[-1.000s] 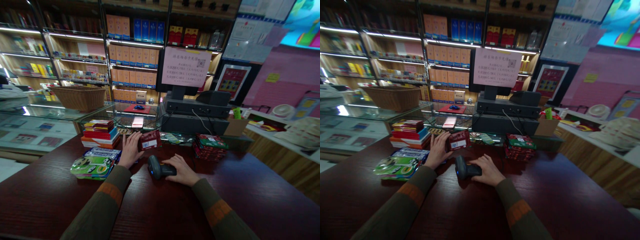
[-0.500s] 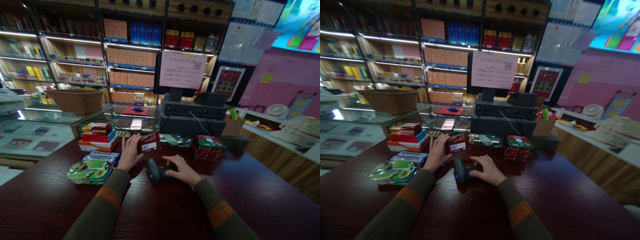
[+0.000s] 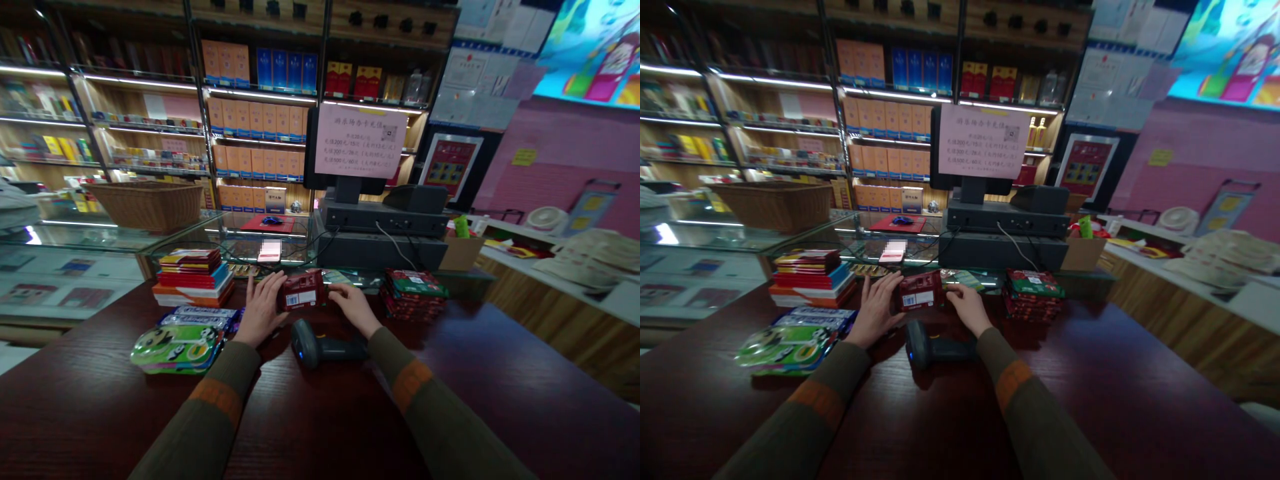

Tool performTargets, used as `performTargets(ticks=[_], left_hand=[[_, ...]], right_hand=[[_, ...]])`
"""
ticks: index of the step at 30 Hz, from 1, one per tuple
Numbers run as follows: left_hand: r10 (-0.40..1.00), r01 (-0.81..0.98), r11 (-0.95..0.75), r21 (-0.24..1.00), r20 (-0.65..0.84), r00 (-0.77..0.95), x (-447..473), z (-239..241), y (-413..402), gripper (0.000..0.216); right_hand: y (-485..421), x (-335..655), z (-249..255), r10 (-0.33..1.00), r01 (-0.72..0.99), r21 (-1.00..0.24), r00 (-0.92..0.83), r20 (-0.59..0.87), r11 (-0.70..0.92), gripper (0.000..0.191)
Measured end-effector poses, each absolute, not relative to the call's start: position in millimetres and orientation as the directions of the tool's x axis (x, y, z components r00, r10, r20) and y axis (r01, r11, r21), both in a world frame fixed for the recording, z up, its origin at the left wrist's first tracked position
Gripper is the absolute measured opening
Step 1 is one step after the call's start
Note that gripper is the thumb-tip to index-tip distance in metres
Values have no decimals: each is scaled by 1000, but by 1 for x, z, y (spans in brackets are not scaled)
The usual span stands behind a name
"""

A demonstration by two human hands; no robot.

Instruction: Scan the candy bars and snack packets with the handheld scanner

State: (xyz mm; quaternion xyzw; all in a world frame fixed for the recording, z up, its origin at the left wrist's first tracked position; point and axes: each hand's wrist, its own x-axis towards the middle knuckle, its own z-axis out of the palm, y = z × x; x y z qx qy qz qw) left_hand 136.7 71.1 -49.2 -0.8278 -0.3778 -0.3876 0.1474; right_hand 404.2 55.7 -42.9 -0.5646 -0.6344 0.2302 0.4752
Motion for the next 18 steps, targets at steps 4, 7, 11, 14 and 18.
performTargets(ticks=[4,7,11,14,18], left_hand=[[510,731,-681,48,747,426,138,-48,70,80],[514,722,-690,49,736,440,139,-48,69,80],[528,728,-682,65,732,430,138,-50,70,81],[551,747,-660,83,729,406,137,-52,71,82],[595,771,-627,109,705,385,137,-53,73,88]], right_hand=[[65,396,-39,948,425,-867,59,314,261,36],[70,393,-40,946,399,-876,58,320,272,33],[73,393,-43,939,388,-880,89,333,275,27],[72,393,-44,928,402,-874,129,351,275,24],[70,391,-42,915,427,-864,168,367,268,22]])
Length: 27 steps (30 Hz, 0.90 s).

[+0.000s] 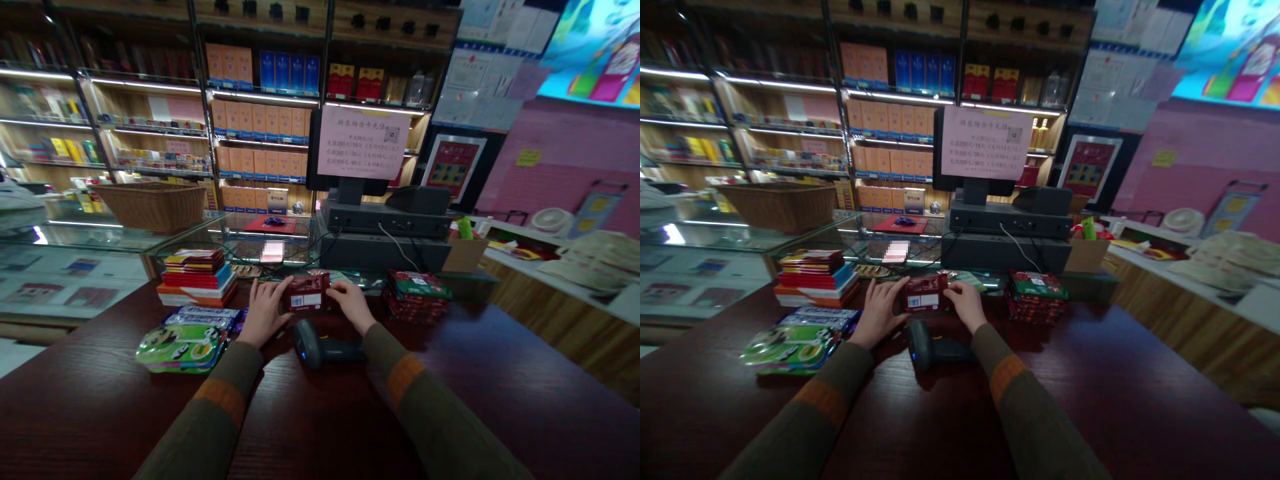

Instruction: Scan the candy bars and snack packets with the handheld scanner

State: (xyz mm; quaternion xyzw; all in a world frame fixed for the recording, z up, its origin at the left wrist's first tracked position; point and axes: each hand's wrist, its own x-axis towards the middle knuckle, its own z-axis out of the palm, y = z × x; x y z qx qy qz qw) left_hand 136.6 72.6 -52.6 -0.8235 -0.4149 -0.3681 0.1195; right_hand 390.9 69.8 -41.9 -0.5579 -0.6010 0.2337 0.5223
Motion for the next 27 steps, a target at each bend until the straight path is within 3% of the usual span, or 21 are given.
performTargets(ticks=[8,15,18,27], left_hand=[[640,756,-625,192,681,356,139,-56,74,97],[746,694,-579,429,622,238,141,-65,82,97],[775,676,-558,482,594,216,141,-67,84,85],[779,646,-543,536,609,149,136,-65,90,19]], right_hand=[[70,383,-40,911,449,-872,245,331,196,19],[70,381,-36,904,551,-831,317,288,72,20],[70,381,-35,897,561,-826,335,287,55,19],[64,380,-33,896,505,-856,322,307,111,19]])
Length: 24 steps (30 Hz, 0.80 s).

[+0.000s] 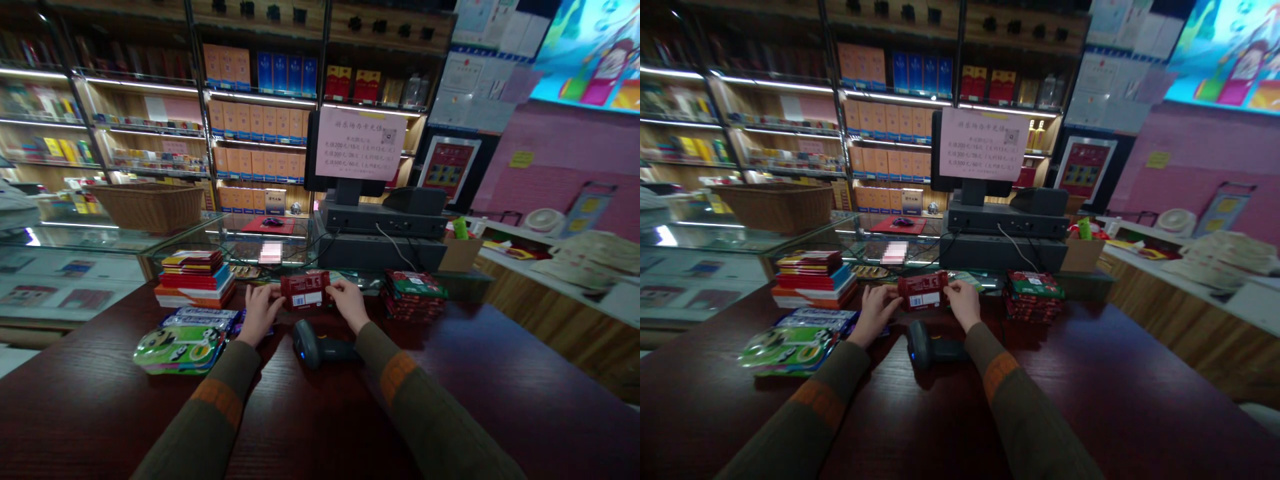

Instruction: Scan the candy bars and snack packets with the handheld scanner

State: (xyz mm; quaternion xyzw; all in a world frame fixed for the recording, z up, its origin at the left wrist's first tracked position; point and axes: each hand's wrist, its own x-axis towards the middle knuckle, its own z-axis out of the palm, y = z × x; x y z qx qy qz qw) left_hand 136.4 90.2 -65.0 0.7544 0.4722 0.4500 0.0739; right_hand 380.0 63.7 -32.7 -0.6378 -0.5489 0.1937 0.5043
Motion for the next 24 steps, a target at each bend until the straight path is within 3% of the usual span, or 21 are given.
performTargets(ticks=[3,11,22,24], left_hand=[[757,649,-554,521,640,132,137,-63,88,8],[682,668,-593,449,721,120,142,-55,82,6],[560,710,-669,219,777,288,156,-28,59,11],[537,716,-676,174,782,317,158,-20,56,12]], right_hand=[[58,381,-28,901,474,-869,301,313,144,20],[48,399,-19,928,332,-915,209,307,228,15],[19,417,-1,919,387,-882,174,355,267,34],[15,419,-2,922,428,-868,166,349,251,29]])
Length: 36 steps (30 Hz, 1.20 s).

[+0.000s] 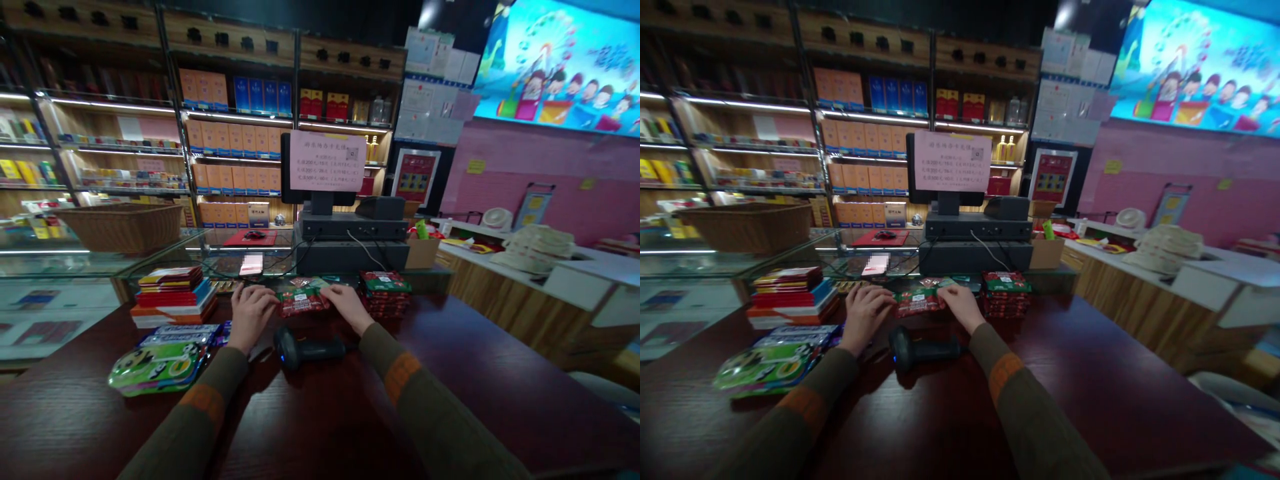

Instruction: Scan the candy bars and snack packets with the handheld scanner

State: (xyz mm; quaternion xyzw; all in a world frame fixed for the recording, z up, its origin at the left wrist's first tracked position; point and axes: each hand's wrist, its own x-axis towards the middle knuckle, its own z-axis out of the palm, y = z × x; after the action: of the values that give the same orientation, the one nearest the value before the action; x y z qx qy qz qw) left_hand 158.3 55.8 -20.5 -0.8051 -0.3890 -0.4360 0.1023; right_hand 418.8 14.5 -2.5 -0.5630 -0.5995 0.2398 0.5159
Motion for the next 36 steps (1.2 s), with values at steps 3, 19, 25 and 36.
performTargets(ticks=[3,19,25,36], left_hand=[[492,713,-694,95,786,374,163,-9,52,13],[333,615,-776,-136,740,584,229,33,45,14],[312,607,-786,-116,773,552,278,41,45,12],[284,564,-817,-120,767,575,363,42,59,10]], right_hand=[[12,422,-6,907,546,-816,219,358,190,18],[-20,461,17,653,957,-273,147,743,95,40],[-23,507,22,622,960,-277,191,759,44,40],[-25,583,17,630,949,-311,269,729,-45,38]])
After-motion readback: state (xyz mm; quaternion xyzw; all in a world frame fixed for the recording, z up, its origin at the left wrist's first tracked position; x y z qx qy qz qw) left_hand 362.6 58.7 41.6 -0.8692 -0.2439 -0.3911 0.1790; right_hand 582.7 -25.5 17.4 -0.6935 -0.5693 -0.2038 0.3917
